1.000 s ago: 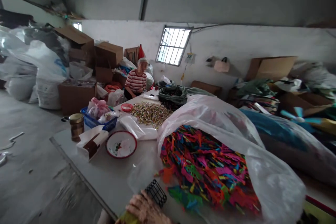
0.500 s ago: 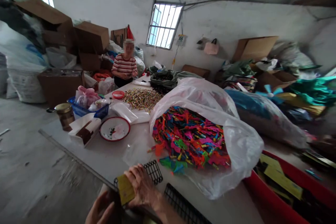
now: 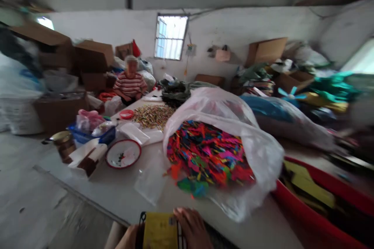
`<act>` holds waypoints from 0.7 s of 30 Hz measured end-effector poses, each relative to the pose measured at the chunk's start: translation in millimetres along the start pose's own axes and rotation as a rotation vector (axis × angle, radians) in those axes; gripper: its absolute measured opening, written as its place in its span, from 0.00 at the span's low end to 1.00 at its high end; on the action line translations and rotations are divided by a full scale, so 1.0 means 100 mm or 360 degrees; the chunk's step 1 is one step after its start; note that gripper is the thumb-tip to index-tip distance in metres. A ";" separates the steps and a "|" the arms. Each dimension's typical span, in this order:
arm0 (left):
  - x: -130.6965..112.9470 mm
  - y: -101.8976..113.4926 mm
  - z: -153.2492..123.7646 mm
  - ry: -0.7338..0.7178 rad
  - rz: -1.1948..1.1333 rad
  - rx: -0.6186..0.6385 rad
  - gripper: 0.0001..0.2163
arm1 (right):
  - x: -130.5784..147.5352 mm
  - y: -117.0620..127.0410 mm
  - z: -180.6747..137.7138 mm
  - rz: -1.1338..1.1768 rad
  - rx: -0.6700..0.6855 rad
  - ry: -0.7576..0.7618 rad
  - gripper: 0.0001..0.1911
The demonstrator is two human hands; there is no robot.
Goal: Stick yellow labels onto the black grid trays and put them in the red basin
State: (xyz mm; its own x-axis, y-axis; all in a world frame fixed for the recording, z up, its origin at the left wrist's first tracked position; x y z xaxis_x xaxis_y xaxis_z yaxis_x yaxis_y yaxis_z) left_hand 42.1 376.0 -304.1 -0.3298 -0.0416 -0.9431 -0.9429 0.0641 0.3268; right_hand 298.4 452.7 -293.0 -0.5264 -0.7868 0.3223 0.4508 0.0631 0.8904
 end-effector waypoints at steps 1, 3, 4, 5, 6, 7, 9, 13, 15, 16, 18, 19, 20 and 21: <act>-0.05 -0.07 -0.06 0.0012 -0.0035 0.0148 0.33 | 0.09 0.14 -0.19 -0.0008 -0.0054 -0.0081 0.49; -0.14 -0.17 -0.13 -0.0013 -0.0150 0.0475 0.37 | 0.27 0.49 -0.48 -0.0102 -0.0198 -0.0240 0.51; -0.17 -0.19 -0.12 -0.0044 -0.0176 0.0605 0.38 | 0.30 0.70 -0.57 -0.0211 -0.0291 -0.0341 0.52; -0.17 -0.21 -0.09 -0.0081 -0.0144 0.0693 0.37 | 0.27 0.96 -0.64 -0.0347 -0.0390 -0.0446 0.51; -0.15 -0.23 -0.02 -0.0120 -0.0043 0.0737 0.35 | 0.17 1.25 -0.70 -0.0495 -0.0522 -0.0592 0.50; -0.11 -0.25 0.06 -0.0163 0.0121 0.0747 0.31 | 0.02 1.57 -0.76 -0.0649 -0.0630 -0.0742 0.48; -0.04 -0.35 0.24 -0.0278 0.0516 0.0654 0.24 | -0.35 2.24 -0.89 -0.0924 -0.0785 -0.0972 0.47; -0.13 -0.71 0.28 -0.0630 0.1078 0.0522 0.17 | -0.85 3.10 -0.98 -0.1137 -0.0975 -0.1263 0.45; -0.25 -0.90 0.13 -0.0802 0.1281 0.0506 0.17 | -0.80 2.96 -0.91 -0.1012 -0.0941 -0.1206 0.41; -0.30 -0.99 0.04 -0.0864 0.1359 0.0521 0.17 | -0.69 2.74 -0.86 -0.0875 -0.0869 -0.1127 0.37; -0.37 -1.13 -0.11 -0.0919 0.1454 0.0568 0.17 | -0.33 2.13 -0.80 -0.0479 -0.0605 -0.0935 0.30; -0.37 -1.18 -0.16 -0.0920 0.1474 0.0595 0.17 | -0.10 1.77 -0.80 -0.0253 -0.0419 -0.0859 0.27; -0.36 -1.21 -0.19 -0.0908 0.1483 0.0615 0.18 | 0.13 1.42 -0.84 -0.0054 -0.0234 -0.0819 0.25; -0.33 -1.23 -0.21 -0.0887 0.1488 0.0630 0.18 | 0.34 1.08 -0.90 0.0104 -0.0070 -0.0829 0.24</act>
State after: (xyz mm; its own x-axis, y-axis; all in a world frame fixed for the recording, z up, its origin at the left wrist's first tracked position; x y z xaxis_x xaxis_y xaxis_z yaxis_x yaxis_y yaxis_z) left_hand 167.7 348.4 -311.8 -0.7311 0.6259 -0.2715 -0.2291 0.1497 0.9618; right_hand 393.7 377.3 -214.6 -0.7798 -0.3720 0.5035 0.5186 0.0668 0.8524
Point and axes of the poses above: each hand's wrist, its own z-axis towards the middle knuckle, its own y-axis out of the back of the hand, x = y × z, the point moved 1 cm from there along z, towards the middle knuckle, and after that the axes turned 5 degrees about z, right-handed, at the moved point
